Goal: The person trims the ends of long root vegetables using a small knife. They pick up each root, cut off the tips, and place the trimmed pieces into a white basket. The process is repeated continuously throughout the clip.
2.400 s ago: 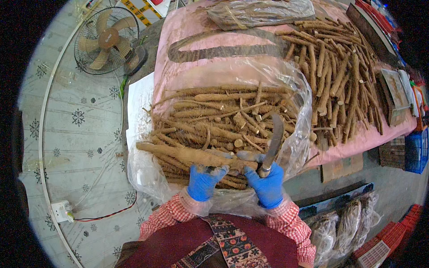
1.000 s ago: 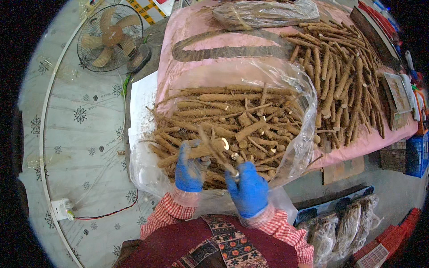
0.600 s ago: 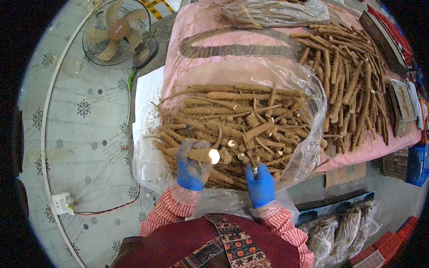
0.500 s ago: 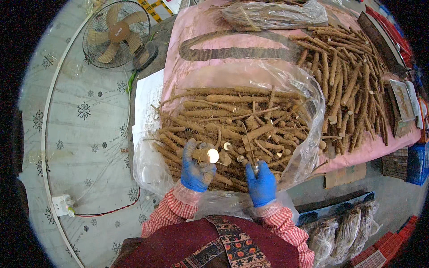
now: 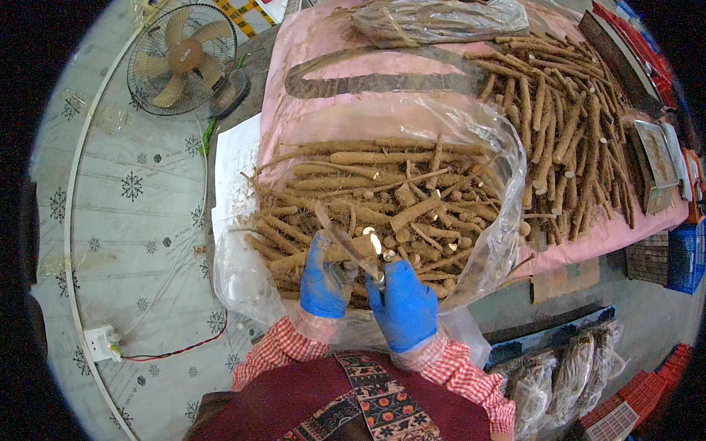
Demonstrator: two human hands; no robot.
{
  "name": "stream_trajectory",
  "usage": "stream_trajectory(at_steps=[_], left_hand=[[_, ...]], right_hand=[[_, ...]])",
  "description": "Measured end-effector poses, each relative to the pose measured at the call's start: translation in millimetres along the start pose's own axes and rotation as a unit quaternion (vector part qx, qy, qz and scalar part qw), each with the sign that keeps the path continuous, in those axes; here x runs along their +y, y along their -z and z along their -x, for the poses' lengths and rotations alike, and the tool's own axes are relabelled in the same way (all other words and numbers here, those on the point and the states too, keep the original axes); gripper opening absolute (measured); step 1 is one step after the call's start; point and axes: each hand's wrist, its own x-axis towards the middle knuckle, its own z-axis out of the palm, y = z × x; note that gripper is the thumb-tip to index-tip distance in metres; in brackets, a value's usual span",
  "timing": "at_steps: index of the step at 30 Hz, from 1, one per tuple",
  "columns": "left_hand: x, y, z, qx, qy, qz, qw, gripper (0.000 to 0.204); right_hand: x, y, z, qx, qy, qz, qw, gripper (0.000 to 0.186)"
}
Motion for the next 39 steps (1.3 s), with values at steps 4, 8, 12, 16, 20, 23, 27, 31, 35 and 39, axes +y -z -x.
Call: stream_trajectory(at_steps=[4, 8, 12, 16, 20, 23, 27, 31, 35, 39], left_hand=[[4, -2, 1, 0.087, 0.025, 0.001, 0.996, 0.032], [6, 39, -4, -0.198, -0.026, 0.01, 0.98, 0.029], [2, 32, -9, -0.113, 0.057, 0.075, 0.989, 0.022], [6, 21, -1, -0.12, 0.072, 0.021, 0.99, 0.025], [-3, 26, -1, -0.175, 0.005, -0.19, 0.966, 0.036], [-6, 27, -4, -0.2, -0.024, -0.238, 0.95, 0.044], [13, 35, -14, -0.215, 0.02, -0.076, 0.973, 0.039], [26, 36, -16, -0.143, -0.006, -0.232, 0.962, 0.024], [26, 44, -19, -0.175, 0.005, -0.248, 0.953, 0.024], [22, 54, -26, -0.132, 0.047, -0.128, 0.982, 0.026]], right_hand=[[45, -39, 7, 0.011, -0.094, -0.021, 0.995, 0.022], [50, -26, 14, 0.029, -0.115, -0.092, 0.989, 0.02], [41, -24, 12, 0.035, -0.175, -0.284, 0.942, 0.014], [2, 9, 4, -0.02, -0.249, -0.497, 0.831, 0.018], [-5, 14, 7, -0.064, -0.228, -0.596, 0.767, 0.032], [1, 1, 9, -0.036, -0.264, -0.539, 0.799, 0.034], [1, 6, 7, -0.02, -0.298, -0.545, 0.783, 0.032], [8, -1, 11, 0.006, -0.282, -0.531, 0.799, 0.03], [7, -11, 17, 0.052, -0.262, -0.502, 0.822, 0.031], [17, -47, 34, 0.237, -0.172, -0.264, 0.919, 0.025]])
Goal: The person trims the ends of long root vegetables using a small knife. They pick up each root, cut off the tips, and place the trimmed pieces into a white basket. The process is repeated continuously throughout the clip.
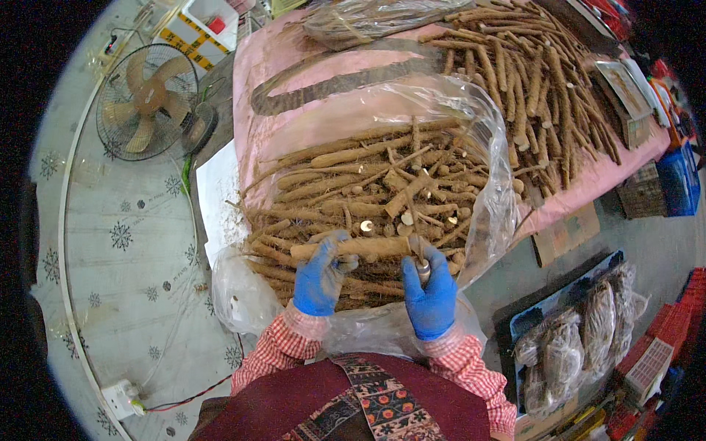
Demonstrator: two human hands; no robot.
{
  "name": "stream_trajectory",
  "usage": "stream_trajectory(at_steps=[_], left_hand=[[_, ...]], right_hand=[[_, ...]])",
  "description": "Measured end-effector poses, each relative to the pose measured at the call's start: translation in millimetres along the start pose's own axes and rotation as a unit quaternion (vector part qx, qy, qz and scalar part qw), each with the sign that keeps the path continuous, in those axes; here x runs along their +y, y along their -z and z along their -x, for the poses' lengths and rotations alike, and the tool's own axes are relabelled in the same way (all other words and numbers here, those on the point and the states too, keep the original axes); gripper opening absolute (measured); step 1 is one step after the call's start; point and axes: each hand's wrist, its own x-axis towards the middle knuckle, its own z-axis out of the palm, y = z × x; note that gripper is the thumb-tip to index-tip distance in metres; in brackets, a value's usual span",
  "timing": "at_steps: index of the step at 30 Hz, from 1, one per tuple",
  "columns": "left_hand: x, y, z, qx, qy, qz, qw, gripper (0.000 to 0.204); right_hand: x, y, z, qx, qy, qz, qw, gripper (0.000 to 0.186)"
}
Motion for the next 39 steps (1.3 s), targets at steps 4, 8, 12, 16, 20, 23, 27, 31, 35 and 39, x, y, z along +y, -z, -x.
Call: stream_trajectory(at_steps=[4, 8, 12, 16, 20, 23, 27, 31, 35, 39], left_hand=[[0, 17, -2, 0.028, 0.003, -0.002, 1.0, 0.031], [9, 14, 7, 0.042, -0.01, 0.013, 0.999, 0.032], [25, 22, 4, 0.081, -0.004, 0.125, 0.989, 0.028], [41, 28, 4, 0.085, 0.022, 0.176, 0.98, 0.023], [36, 31, 0, 0.046, 0.056, 0.195, 0.978, 0.023], [33, 26, 2, 0.043, 0.051, 0.186, 0.98, 0.022], [26, 31, -6, 0.015, 0.028, 0.085, 0.996, 0.022], [33, 14, -9, -0.078, 0.003, -0.093, 0.993, 0.02], [21, -4, -8, -0.151, 0.065, -0.21, 0.964, 0.025], [-1, -25, -12, -0.027, 0.133, -0.214, 0.967, 0.027]], right_hand=[[-13, -6, 13, -0.033, 0.094, 0.219, 0.971, 0.022], [-17, -26, 18, -0.059, 0.016, 0.273, 0.96, 0.024], [42, -25, 32, -0.091, -0.057, 0.252, 0.962, 0.028], [38, -21, 34, -0.106, -0.102, 0.178, 0.973, 0.027], [12, -24, 27, -0.073, -0.077, 0.08, 0.991, 0.023], [-7, -22, 29, -0.037, -0.066, 0.026, 0.997, 0.02], [-16, -17, 17, -0.084, -0.099, 0.154, 0.979, 0.017], [7, -10, 20, -0.01, -0.168, -0.028, 0.985, 0.022], [-34, 4, 25, -0.067, -0.193, -0.006, 0.979, 0.028], [-24, 29, 41, 0.014, -0.25, -0.143, 0.958, 0.028]])
